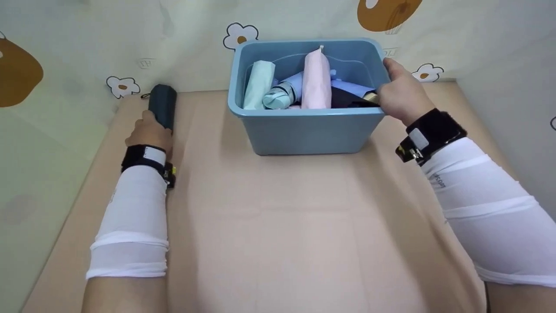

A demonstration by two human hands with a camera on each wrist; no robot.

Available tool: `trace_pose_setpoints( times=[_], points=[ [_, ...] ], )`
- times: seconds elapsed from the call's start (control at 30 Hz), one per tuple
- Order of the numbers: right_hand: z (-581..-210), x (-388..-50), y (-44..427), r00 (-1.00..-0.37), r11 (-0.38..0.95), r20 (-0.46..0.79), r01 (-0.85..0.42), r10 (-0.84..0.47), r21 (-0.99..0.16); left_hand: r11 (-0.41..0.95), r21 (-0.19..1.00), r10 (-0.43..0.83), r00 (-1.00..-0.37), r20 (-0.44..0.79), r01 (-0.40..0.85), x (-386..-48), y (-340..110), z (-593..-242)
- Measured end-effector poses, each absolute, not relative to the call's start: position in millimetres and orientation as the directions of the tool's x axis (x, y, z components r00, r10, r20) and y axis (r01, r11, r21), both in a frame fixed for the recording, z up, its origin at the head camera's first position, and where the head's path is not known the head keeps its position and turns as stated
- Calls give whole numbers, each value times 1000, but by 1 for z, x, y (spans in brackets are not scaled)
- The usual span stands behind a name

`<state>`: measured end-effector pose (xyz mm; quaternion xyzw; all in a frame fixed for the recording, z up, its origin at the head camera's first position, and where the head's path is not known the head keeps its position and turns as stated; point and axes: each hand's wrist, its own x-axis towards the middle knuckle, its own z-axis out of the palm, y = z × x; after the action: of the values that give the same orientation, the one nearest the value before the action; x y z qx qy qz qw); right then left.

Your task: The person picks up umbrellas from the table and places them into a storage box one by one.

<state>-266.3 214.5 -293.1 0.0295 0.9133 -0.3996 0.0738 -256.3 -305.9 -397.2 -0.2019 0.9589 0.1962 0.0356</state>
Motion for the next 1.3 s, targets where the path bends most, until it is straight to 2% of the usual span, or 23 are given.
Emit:
trace_pose_setpoints(
  times=[0.2,0.43,0.7,0.8,1.03,1.17,1.3],
  points=[
    [-292,-266,214,-989,682,-147,104,-4,-724,893,272,-339,-933,-122,-359,-253,-306,-392],
    [-292,-266,215,-990,680,-144,105,-1,-725,901,242,-347,-933,-97,-360,-246,-299,-386],
    [-291,-264,218,-989,667,-146,107,-3,-737,918,132,-321,-897,-304,-373,-235,-274,-354],
    [-292,-264,217,-990,667,-143,108,2,-737,908,172,-306,-886,-349,-382,-235,-269,-356],
    [-295,-266,212,-990,667,-141,104,-1,-737,902,214,-297,-900,-320,-374,-243,-283,-380],
    [-295,-266,213,-992,667,-130,92,-7,-739,887,267,-291,-905,-311,-377,-243,-285,-375],
    [-296,-267,214,-993,672,-116,79,-11,-736,857,357,-306,-924,-229,-372,-240,-281,-365]
  ],
)
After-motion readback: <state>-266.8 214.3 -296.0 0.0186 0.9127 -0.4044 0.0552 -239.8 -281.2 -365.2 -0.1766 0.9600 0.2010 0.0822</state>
